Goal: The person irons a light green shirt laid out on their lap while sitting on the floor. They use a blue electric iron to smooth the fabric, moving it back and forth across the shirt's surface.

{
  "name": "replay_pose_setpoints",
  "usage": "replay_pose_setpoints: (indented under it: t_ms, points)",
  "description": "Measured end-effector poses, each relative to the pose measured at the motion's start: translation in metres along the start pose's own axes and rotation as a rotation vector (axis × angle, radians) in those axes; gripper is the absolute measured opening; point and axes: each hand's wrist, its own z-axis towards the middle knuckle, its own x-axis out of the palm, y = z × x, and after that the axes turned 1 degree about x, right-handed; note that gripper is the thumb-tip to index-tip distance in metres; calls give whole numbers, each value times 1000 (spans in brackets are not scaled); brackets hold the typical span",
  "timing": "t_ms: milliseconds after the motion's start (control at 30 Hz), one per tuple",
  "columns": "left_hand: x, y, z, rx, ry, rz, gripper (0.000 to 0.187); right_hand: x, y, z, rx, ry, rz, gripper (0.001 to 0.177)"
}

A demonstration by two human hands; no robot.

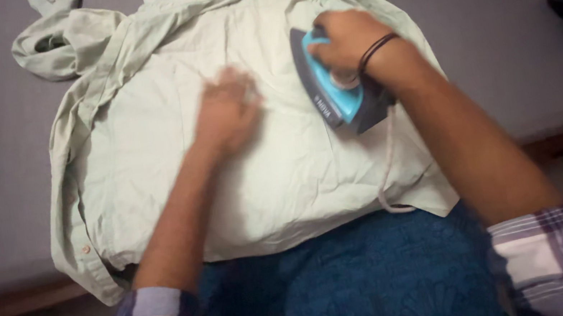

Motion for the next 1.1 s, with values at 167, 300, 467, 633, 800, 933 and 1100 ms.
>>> replay_pose_setpoints:
  t_ms: [167, 300, 467, 633, 800, 933, 1100]
  points:
    - [-25, 61, -18, -345, -9, 224, 74, 54, 35, 8, 69, 21, 37, 44]
    - [-35, 80, -36, -378, -18, 249, 70, 76, 41, 23, 81, 22, 11, 38]
    - [-57, 98, -58, -447, -41, 242, 69, 74, 3, 46, 178, 16, -49, 41]
    - [-77, 113, -69, -479, -47, 230, 70, 64, -34, 77, 231, -27, -59, 48]
    - [-74, 127, -74, -440, -83, 231, 71, 59, -49, 87, 272, -17, -52, 48]
    - [-72, 131, -73, -426, -103, 245, 71, 52, -36, 64, 181, -2, -94, 48]
    - [-73, 129, -74, -441, -101, 245, 72, 49, -15, -2, 105, 97, -118, 45]
